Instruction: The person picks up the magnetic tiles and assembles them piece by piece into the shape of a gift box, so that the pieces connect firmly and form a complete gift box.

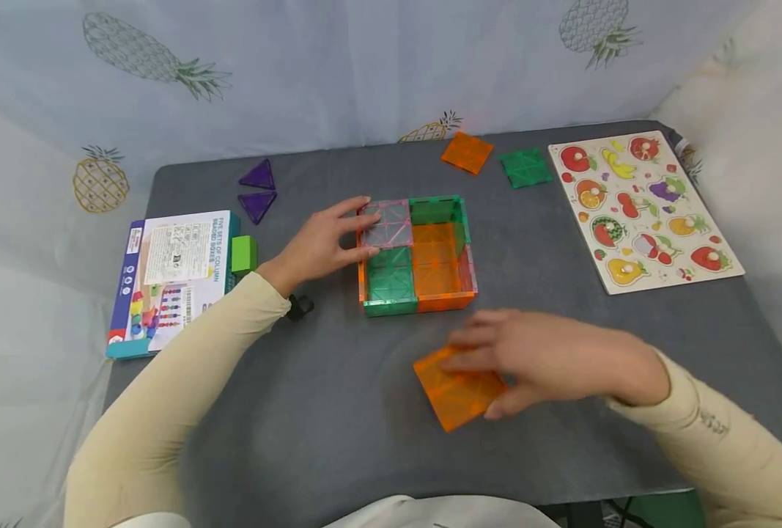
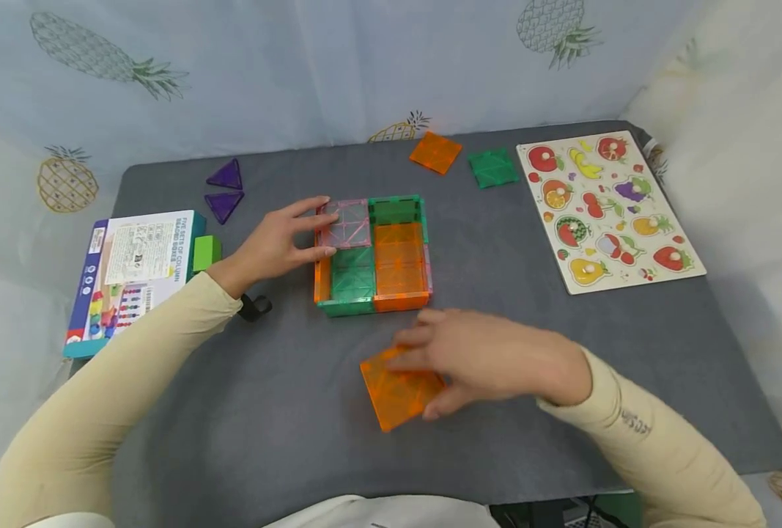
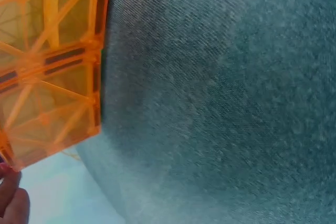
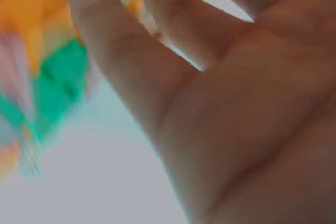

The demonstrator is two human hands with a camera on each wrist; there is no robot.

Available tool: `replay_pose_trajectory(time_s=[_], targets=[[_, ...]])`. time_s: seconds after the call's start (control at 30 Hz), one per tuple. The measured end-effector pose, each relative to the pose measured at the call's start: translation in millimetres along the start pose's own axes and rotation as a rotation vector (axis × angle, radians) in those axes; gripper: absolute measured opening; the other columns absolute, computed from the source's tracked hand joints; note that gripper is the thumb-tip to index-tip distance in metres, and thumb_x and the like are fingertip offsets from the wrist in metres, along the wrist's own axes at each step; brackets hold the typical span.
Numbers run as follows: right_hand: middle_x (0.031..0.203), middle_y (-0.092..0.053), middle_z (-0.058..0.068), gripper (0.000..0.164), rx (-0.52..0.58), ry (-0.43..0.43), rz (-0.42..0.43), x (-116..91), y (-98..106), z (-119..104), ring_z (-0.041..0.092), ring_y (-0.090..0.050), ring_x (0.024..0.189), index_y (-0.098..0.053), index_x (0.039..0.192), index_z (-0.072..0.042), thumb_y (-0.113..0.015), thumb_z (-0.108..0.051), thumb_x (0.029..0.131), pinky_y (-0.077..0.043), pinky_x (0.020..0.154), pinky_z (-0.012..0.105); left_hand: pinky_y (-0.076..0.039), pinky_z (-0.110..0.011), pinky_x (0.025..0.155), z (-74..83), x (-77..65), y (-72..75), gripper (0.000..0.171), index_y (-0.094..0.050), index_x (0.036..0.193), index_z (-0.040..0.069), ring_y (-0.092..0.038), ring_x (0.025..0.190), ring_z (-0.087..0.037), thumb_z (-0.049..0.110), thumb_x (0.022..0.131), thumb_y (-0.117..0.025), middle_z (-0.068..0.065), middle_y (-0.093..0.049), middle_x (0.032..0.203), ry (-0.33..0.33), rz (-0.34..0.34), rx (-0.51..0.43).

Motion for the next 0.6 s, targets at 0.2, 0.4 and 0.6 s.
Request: replay_pose_trajectory(time_s=[0.2,0.4,0.6], targets=[[0.143,-0.049,0.012,0.066,-0.047,-0.226,0.349,32.5,63.5,63.4,0.033,-0.042,0.127,-0.050,0.141,-0.013,-0.070,-0.042,0.085,-0.040,0.101,0.050,-0.034,-0.049,0.111,-3.9,-1.2,-6.5,0.058,-0.053,0.138,0.010,-0.036,0.140,-0.030,0.033,0.088,-0.070,-0.013,-0.035,0.153,-0.009,0.033,-0.030],[0.152,-0.036,0.018,0.069,-0.066,-0.373,0.279,67.5,48.3,115.1,0.040,-0.033,0.136,-0.040,0.147,-0.012,-0.069,-0.035,0.089,-0.032,0.107,0.058,-0.032,-0.048,0.112,-5.6,-0.8,-13.0,0.057,-0.051,0.140,0.008,-0.031,0.143,-0.029,0.032,0.090,-0.067,-0.014,-0.032,0.155,-0.011,0.059,-0.077],[0.159,-0.024,0.012,0.075,-0.006,-0.421,0.203,78.4,31.6,132.0,0.036,-0.021,0.145,-0.030,0.152,-0.019,-0.066,-0.038,0.090,-0.025,0.108,0.067,-0.034,-0.048,0.111,-10.9,1.0,-15.8,0.057,-0.052,0.139,0.009,-0.033,0.142,-0.030,0.032,0.090,-0.068,-0.013,-0.033,0.155,0.002,0.110,-0.093]])
Point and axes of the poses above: each hand's wrist, its own x-axis towards the middle knuckle, its own y-axis out of the back of the hand, z = x × y, the point moved 3 cm from there along x, towards the middle knuckle
